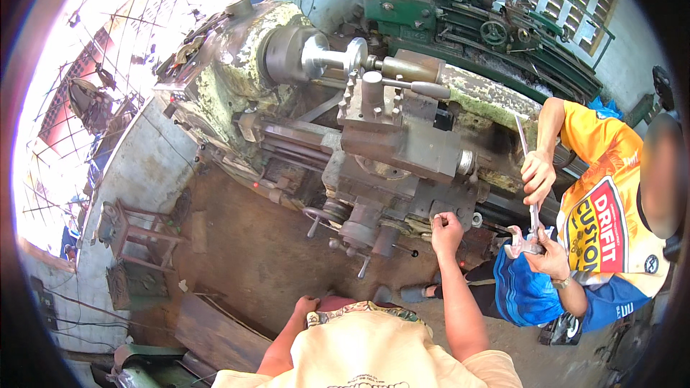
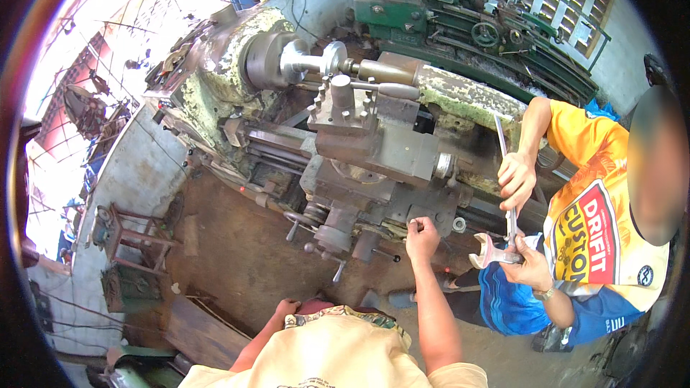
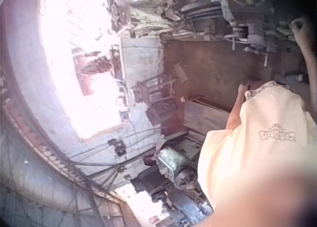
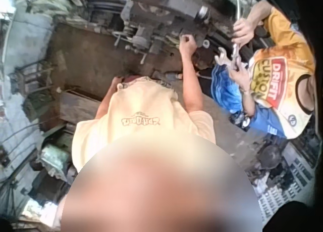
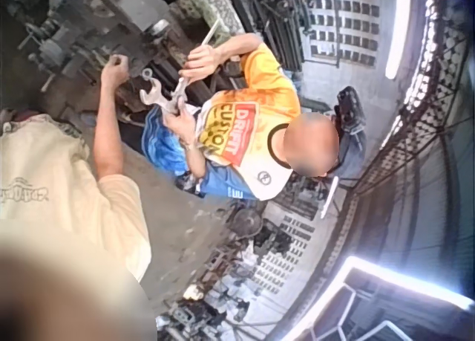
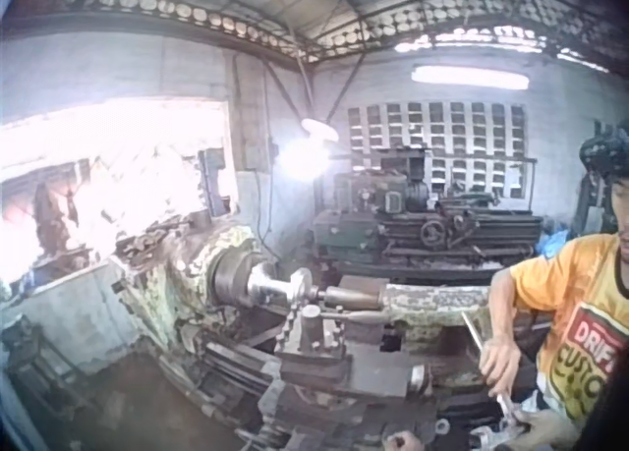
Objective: The person operates a metal lathe, adjusting controls and measuring a rotating cylindrical workpiece with a caliper. They use a wrench to tighten components and periodically check dimensions while the machine runs.
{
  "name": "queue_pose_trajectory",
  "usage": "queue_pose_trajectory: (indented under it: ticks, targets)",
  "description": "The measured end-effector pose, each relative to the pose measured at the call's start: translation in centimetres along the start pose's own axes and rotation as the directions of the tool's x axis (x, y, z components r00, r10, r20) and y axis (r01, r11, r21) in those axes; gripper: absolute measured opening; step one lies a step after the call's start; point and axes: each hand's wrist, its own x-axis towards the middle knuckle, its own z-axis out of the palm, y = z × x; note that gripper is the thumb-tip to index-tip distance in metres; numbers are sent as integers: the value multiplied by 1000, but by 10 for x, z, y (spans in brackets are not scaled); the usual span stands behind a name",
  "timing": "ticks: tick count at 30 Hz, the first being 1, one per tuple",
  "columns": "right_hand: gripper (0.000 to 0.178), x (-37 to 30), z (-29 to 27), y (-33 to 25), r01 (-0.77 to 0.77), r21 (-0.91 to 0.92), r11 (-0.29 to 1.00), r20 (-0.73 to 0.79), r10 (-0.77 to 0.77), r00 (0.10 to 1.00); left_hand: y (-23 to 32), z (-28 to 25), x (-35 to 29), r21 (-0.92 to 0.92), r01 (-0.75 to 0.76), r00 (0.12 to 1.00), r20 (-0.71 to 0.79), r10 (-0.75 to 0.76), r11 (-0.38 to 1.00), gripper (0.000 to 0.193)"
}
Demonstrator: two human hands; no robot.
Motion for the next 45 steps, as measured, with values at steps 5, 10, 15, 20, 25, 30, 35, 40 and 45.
queue_pose_trajectory:
  ticks: [5, 10, 15, 20, 25, 30, 35, 40, 45]
  targets:
    - [14, -3, -1, -5, 13, -59, 998, -19, -14, 1000, -13, -12, 10, -171, -9, 993, 114, 29, 985, 45]
    - [12, -4, 0, -7, 20, -142, 990, -58, -28, 998, -15, -36, 17, -177, -20, 985, 163, 50, 984, 47]
    - [14, -4, 0, -6, -1, -187, 982, -55, -10, 998, -32, -52, 31, -89, -37, 987, 152, 50, 995, 47]
    - [17, 2, 2, -21, -19, -429, 903, -46, -1, 999, -83, -62, 62, 4, -77, 987, 142, 76, 997, 52]
    - [18, 2, 9, -32, -109, -486, 867, -114, 61, 992, -122, -68, 77, 54, -68, 986, 155, 59, 996, 58]
    - [22, 3, 11, -30, -65, -511, 857, -128, -2, 992, -141, -82, 57, 173, -219, 951, 257, 170, 960, 57]
    - [21, 7, 11, -28, -103, -455, 884, -121, 53, 991, -142, -102, 52, 191, -118, 989, 108, 99, 974, 53]
    - [21, 6, 9, -26, -12, -455, 890, -172, -75, 982, -141, -100, 65, 78, -282, 928, 276, 251, 956, 44]
    - [18, 4, 10, -23, -53, -431, 901, -230, -53, 972, -125, -95, 86, 454, -472, 880, 290, 375, 756, 46]
